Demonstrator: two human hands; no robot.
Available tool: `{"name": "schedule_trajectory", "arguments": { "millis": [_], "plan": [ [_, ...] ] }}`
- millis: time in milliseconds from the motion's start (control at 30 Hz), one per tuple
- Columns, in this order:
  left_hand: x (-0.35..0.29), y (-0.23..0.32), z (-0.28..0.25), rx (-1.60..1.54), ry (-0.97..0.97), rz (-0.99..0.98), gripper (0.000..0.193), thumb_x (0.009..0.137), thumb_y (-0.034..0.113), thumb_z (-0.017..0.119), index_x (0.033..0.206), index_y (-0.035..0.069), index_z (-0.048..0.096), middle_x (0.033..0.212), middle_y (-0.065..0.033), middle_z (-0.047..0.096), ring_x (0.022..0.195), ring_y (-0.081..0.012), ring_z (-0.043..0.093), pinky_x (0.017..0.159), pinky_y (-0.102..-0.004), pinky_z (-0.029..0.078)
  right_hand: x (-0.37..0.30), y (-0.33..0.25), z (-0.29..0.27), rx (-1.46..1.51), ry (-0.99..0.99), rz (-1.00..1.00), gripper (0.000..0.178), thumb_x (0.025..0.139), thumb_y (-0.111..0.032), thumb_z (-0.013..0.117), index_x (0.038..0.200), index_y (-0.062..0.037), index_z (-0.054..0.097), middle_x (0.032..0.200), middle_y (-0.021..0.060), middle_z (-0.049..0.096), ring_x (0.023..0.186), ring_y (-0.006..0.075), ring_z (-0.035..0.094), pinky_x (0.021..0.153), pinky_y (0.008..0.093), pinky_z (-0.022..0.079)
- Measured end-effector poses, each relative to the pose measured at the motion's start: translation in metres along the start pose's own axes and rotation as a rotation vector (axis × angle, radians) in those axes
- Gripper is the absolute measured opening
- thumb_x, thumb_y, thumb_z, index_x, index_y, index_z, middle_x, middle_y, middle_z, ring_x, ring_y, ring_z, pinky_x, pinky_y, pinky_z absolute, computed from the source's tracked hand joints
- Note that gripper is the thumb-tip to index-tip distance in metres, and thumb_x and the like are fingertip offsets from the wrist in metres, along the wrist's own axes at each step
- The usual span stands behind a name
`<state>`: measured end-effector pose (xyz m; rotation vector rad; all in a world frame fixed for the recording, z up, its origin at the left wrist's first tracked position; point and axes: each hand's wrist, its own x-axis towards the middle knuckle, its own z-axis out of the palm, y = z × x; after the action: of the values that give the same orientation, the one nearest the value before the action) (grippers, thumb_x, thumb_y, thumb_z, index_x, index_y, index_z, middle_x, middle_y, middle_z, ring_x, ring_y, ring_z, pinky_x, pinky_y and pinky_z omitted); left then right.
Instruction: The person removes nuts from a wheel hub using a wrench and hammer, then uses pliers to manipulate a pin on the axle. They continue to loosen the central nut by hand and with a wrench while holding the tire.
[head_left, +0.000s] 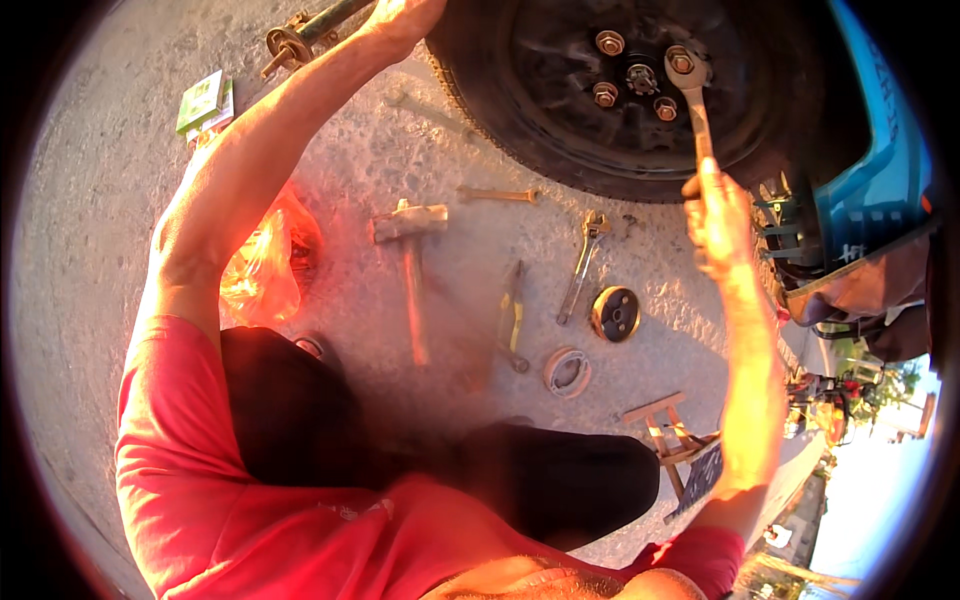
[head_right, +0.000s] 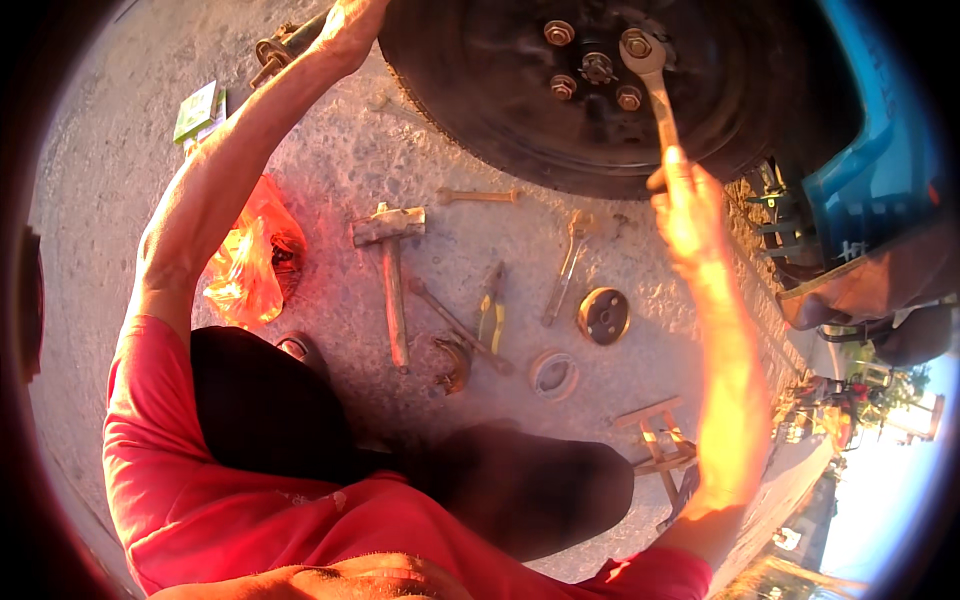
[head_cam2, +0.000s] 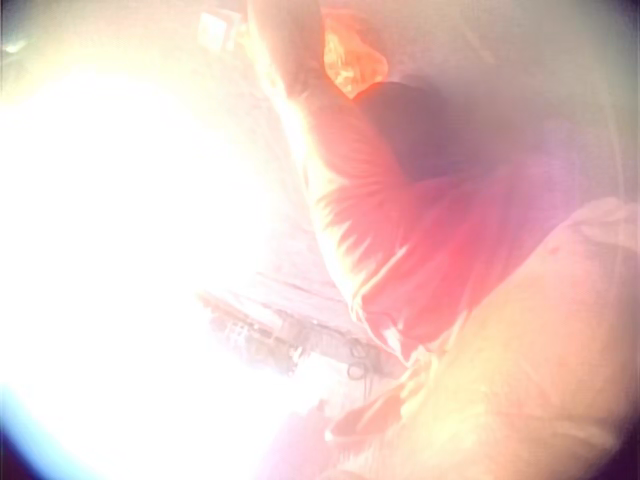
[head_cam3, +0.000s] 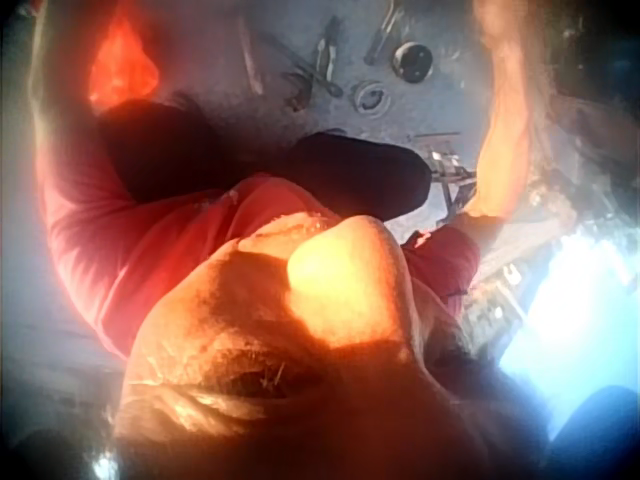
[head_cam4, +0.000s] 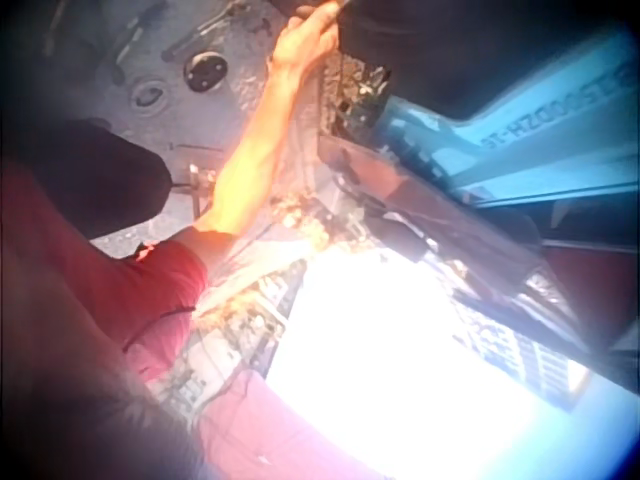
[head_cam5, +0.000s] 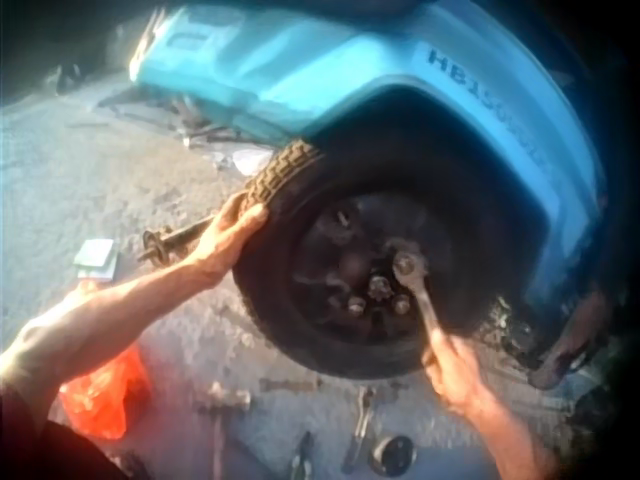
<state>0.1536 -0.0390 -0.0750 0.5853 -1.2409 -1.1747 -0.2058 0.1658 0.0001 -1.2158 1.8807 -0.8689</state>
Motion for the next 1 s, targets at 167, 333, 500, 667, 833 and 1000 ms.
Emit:
{"name": "schedule_trajectory", "arguments": {
  "millis": [167, 333, 500, 667, 833, 1000],
  "plan": [
    [0.001, -0.006, 0.005, 0.003, -0.042, 0.082, 0.073, 0.098, 0.042, 0.066, 0.151, 0.002, 0.036, 0.139, -0.0129, 0.055, 0.127, -0.022, 0.051, 0.109, -0.0362, 0.041, -0.011, 0.003, 0.166, 0.944, 0.003, 0.083, 0.053, 0.102, -0.063, 0.04, 0.088, -0.014, 0.052, 0.057, -0.006, 0.028, 0.048, 0.0104, 0.027, 0.048, 0.0288, 0.024],
    [-0.002, 0.001, 0.001, 0.11, -0.027, 0.031, 0.075, 0.098, 0.048, 0.064, 0.151, 0.002, 0.037, 0.138, -0.0133, 0.055, 0.126, -0.0215, 0.051, 0.108, -0.0358, 0.041, -0.009, -0.055, 0.224, 1.316, 0.008, 0.053, 0.053, 0.102, -0.064, 0.037, 0.086, -0.0135, 0.047, 0.061, -0.0004, 0.038, 0.053, 0.0163, 0.035, 0.055, 0.0341, 0.033],
    [-0.002, -0.002, -0.009, 0.183, -0.046, 0.041, 0.076, 0.097, 0.048, 0.065, 0.151, 0.003, 0.037, 0.138, -0.0132, 0.055, 0.125, -0.0214, 0.051, 0.107, -0.0364, 0.042, -0.016, -0.028, 0.207, 1.331, -0.203, 0.107, 0.057, 0.101, -0.066, 0.039, 0.088, -0.0122, 0.05, 0.061, 0.0013, 0.041, 0.053, 0.0173, 0.039, 0.055, 0.0351, 0.034],
    [-0.001, -0.002, 0.0, -0.004, -0.087, 0.045, 0.078, 0.096, 0.047, 0.067, 0.152, 0.002, 0.036, 0.141, -0.0147, 0.054, 0.129, -0.023, 0.05, 0.108, -0.0373, 0.042, -0.044, 0.021, 0.127, 0.671, -0.087, 0.165, 0.055, 0.101, -0.065, 0.043, 0.09, -0.0123, 0.052, 0.059, -0.0054, 0.035, 0.048, 0.0098, 0.032, 0.047, 0.0275, 0.027],
    [-0.002, -0.002, -0.006, 0.082, -0.053, 0.005, 0.08, 0.096, 0.046, 0.068, 0.152, 0.001, 0.035, 0.141, -0.0161, 0.054, 0.129, -0.0238, 0.051, 0.108, -0.0374, 0.042, -0.03, 0.013, 0.029, 0.18, -0.035, 0.094, 0.05, 0.103, -0.056, 0.049, 0.09, -0.0085, 0.059, 0.06, -0.0051, 0.046, 0.045, 0.0052, 0.039, 0.04, 0.0223, 0.03],
    [-0.002, 0.0, -0.005, 0.111, -0.049, -0.014, 0.081, 0.095, 0.047, 0.069, 0.152, 0.001, 0.034, 0.141, -0.0167, 0.054, 0.129, -0.0244, 0.051, 0.108, -0.0374, 0.042, -0.019, -0.017, -0.019, -0.25, 0.021, 0.006, 0.05, 0.106, -0.051, 0.046, 0.087, -0.0071, 0.061, 0.059, -0.005, 0.047, 0.042, 0.0046, 0.038, 0.038, 0.0219, 0.03]
  ]
}}
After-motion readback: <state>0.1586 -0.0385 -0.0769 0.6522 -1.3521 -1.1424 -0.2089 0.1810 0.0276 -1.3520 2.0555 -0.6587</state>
